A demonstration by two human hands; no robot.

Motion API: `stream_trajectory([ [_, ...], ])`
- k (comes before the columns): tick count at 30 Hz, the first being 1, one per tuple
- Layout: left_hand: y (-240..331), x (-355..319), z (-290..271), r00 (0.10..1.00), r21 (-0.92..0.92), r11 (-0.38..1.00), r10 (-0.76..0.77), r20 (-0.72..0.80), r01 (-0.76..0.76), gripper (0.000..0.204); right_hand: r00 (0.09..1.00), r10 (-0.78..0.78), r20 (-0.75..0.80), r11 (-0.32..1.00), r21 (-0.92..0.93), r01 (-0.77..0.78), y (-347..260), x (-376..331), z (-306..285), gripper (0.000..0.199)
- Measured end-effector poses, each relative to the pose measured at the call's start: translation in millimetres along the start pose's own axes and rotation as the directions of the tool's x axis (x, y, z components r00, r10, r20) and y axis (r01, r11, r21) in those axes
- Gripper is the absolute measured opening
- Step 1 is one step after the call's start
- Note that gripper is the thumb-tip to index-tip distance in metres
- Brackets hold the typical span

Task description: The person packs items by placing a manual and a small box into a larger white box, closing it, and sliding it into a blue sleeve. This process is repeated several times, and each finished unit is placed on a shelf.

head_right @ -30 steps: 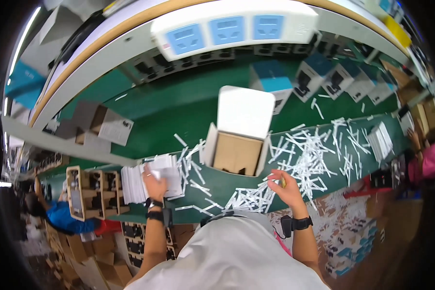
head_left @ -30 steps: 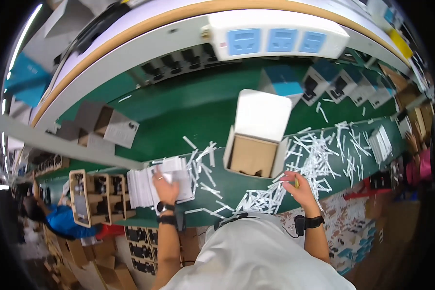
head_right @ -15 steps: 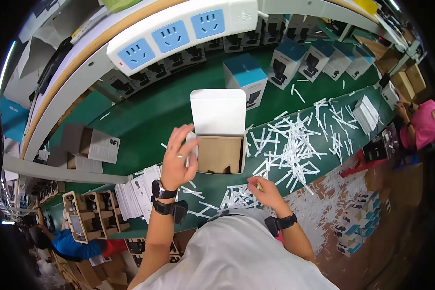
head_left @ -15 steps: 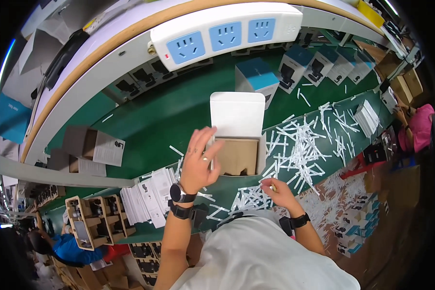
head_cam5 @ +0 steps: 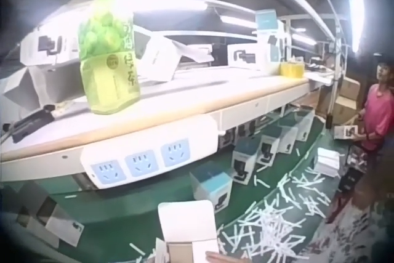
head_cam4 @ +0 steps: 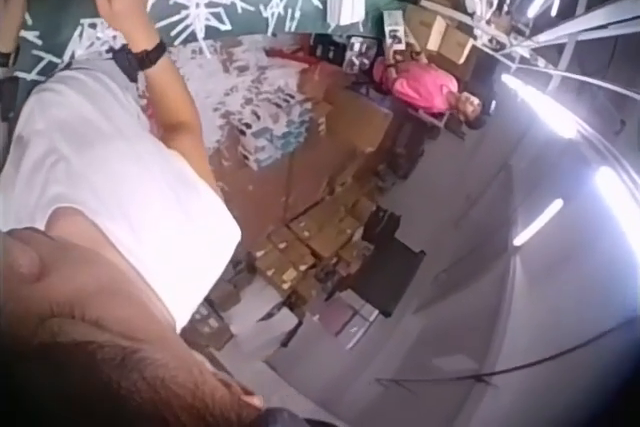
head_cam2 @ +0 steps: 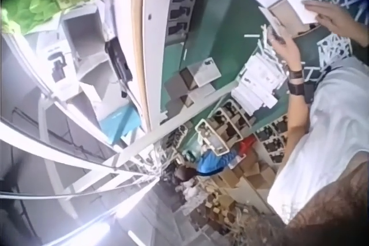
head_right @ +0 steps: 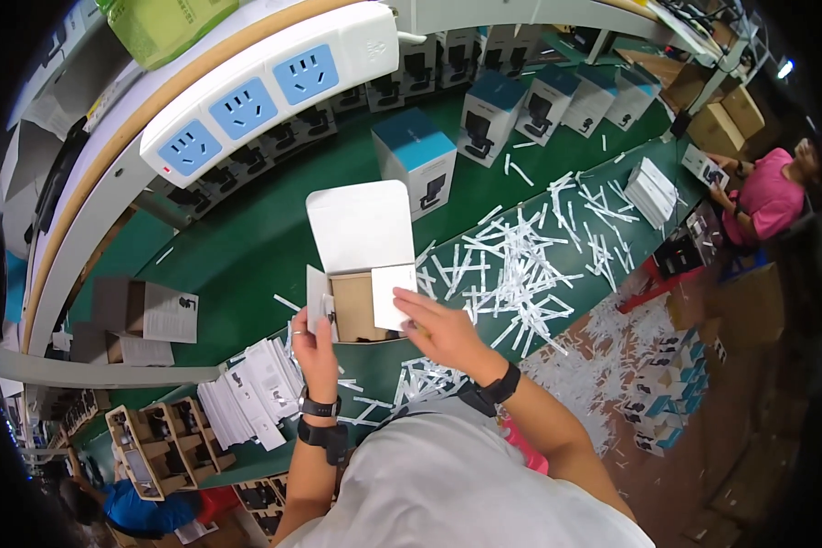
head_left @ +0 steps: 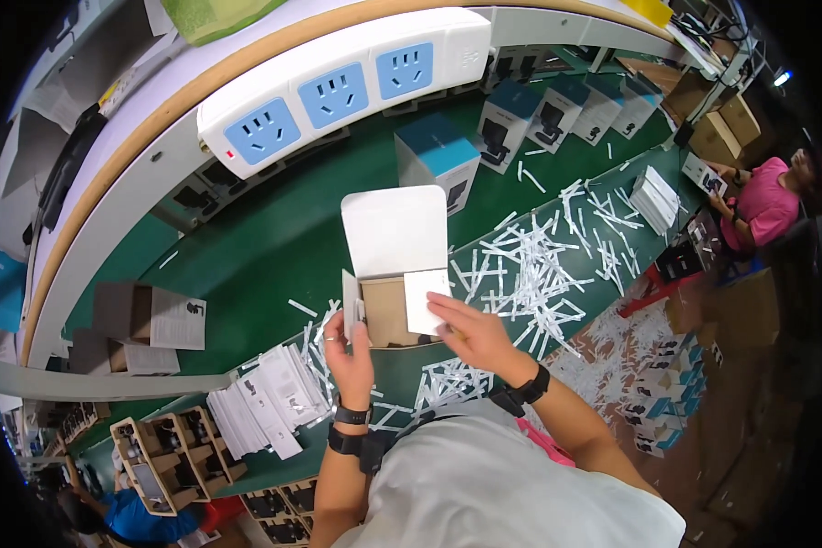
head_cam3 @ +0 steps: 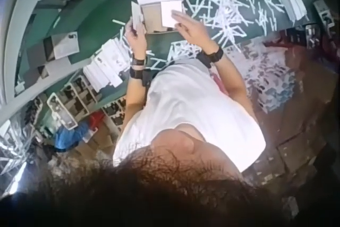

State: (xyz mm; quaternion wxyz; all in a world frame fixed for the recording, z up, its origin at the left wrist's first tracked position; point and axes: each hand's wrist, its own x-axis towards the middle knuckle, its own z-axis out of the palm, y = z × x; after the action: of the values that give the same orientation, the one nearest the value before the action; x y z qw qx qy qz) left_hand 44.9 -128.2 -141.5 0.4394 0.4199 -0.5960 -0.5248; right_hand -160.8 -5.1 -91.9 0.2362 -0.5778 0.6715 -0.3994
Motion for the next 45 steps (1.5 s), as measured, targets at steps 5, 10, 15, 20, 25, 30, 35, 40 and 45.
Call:
stream_trajectory([
  [5,15.7,8.4,8.2,0.997,-0.004,1.0,-0.031,-0.072,0.031,0.033,1.0,-0.007,-0.01,0.998,0.055,0.007,-1.1,-3.5,10.4,0.048],
  [10,15.9,-0.8,5.8,0.994,0.018,0.998,-0.05,-0.095,0.052,0.04,0.998,-0.051,-0.041,0.995,0.083,0.054,3.5,-4.8,5.7,0.051],
  [15,5.5,-13.6,14.1,0.984,0.434,0.895,0.156,-0.09,-0.102,0.049,0.978,-0.115,-0.173,0.99,0.058,0.126,16.5,-8.0,17.2,0.052],
  [20,36.2,-5.8,6.4,0.899,0.435,0.787,0.395,0.187,-0.436,0.059,0.992,-0.042,-0.119,0.989,0.134,0.058,4.8,-11.6,19.8,0.048],
  [25,70.3,-7.7,28.4,0.622,0.54,0.323,0.27,0.735,-0.777,0.071,0.986,-0.082,-0.146,0.987,0.123,0.101,19.3,-9.5,9.8,0.036],
  [30,47.1,-16.9,32.0,0.699,0.622,0.329,0.233,0.676,-0.711,0.073,0.944,-0.043,-0.327,0.987,-0.163,-0.012,16.2,34.3,-5.5,0.017],
  [35,51.7,-15.2,50.7,0.684,0.571,0.392,0.269,0.678,-0.721,0.072,0.906,-0.036,-0.421,0.967,-0.245,-0.075,28.0,36.6,-26.3,0.011],
  [40,50.1,-19.6,38.9,0.715,0.608,0.384,0.274,0.643,-0.695,0.074,0.925,-0.01,-0.381,0.963,-0.254,-0.095,23.6,41.0,-20.2,0.013],
  [45,50.9,-20.6,33.7,0.709,0.614,0.358,0.284,0.646,-0.703,0.073,0.934,0.015,-0.356,0.953,-0.277,-0.121,17.7,41.6,-19.1,0.015],
])
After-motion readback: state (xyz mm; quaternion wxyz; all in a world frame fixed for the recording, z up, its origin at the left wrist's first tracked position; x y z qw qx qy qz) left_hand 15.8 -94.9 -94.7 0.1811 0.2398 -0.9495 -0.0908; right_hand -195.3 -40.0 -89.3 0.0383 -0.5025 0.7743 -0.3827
